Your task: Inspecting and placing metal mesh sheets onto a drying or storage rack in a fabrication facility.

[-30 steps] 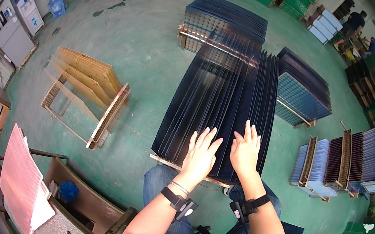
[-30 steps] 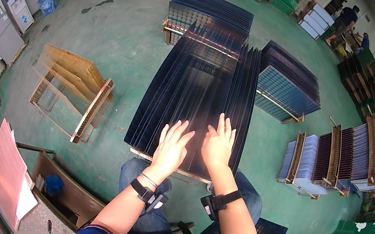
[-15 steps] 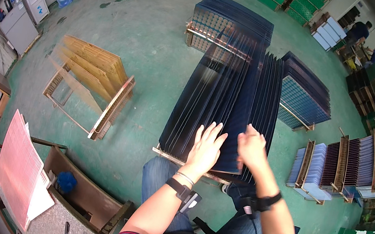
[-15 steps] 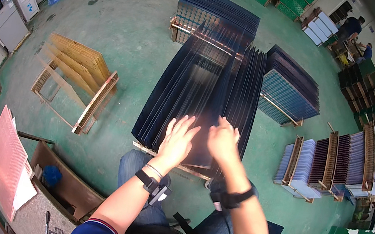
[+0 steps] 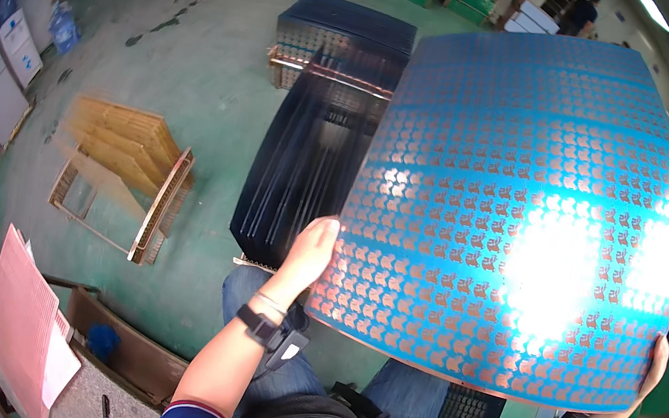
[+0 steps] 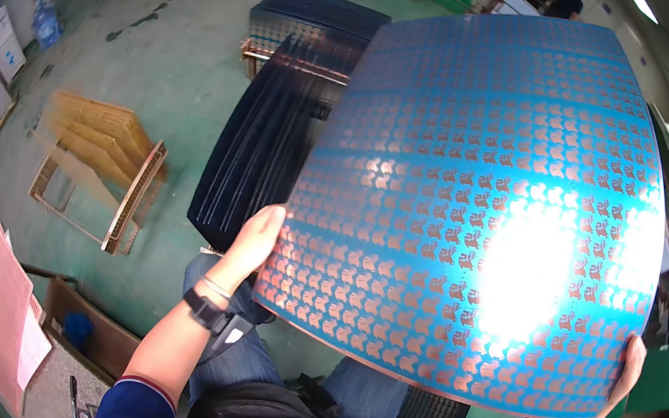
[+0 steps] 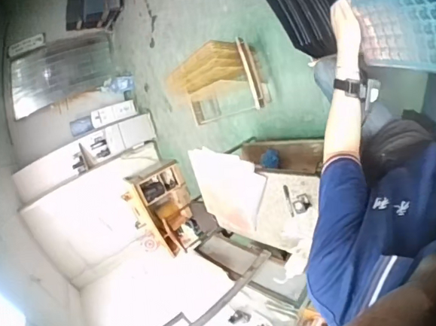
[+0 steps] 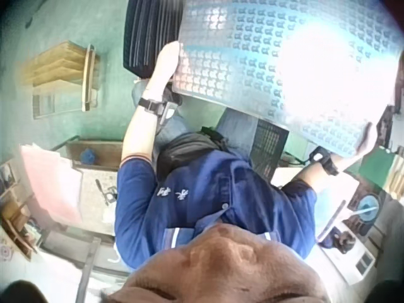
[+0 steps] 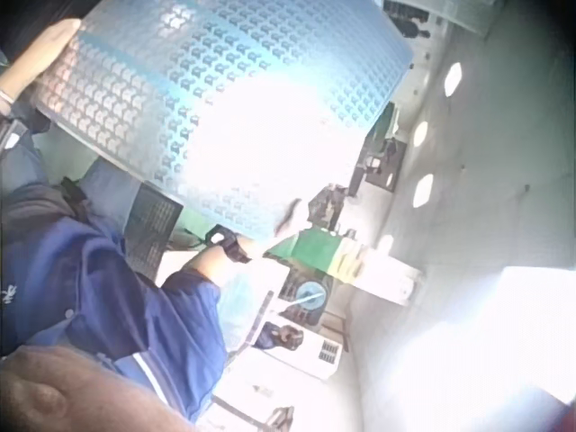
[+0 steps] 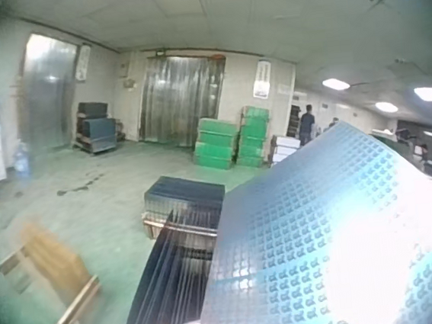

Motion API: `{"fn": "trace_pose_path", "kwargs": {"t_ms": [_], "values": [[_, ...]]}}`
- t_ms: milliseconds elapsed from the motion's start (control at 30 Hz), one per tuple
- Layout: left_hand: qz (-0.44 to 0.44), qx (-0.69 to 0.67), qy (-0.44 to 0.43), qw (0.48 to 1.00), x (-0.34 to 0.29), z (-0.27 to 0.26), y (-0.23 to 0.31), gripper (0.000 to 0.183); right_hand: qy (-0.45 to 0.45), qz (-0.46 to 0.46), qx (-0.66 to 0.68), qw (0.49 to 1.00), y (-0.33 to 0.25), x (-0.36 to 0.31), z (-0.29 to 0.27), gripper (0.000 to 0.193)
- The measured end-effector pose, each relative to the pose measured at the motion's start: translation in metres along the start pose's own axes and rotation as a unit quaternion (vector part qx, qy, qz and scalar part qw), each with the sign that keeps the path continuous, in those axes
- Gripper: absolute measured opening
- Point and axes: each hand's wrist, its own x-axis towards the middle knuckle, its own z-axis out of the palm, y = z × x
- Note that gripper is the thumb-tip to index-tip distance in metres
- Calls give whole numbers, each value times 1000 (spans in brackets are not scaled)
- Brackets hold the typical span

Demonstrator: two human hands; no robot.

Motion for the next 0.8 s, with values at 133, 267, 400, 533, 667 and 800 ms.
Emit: {"fn": "trace_pose_path", "kwargs": {"t_ms": [133, 267, 400, 533, 667, 800], "values": [[-201, -261, 26, 944, -24, -1, 61, 34, 52, 334, 120, 934, 52, -28, -69, 25], [-34, -229, 131, 964, -32, -18, 80, 36, -39, 421, 133, 897, 90, -78, -55, 24], [32, -162, 142, 976, -44, -42, 94, 37, -181, 461, 354, 793, 105, -123, -46, 24], [52, -97, 176, 978, -54, -51, 106, 43, -200, 474, 409, 754, 117, -130, -34, 20], [49, -72, 137, 987, -61, -66, 114, 43, -12, 514, 415, 751, 124, -110, 3, 26], [11, -60, 72, 996, -65, -77, 136, 42, 65, 483, 441, 754, 108, -89, 32, 35]]}}
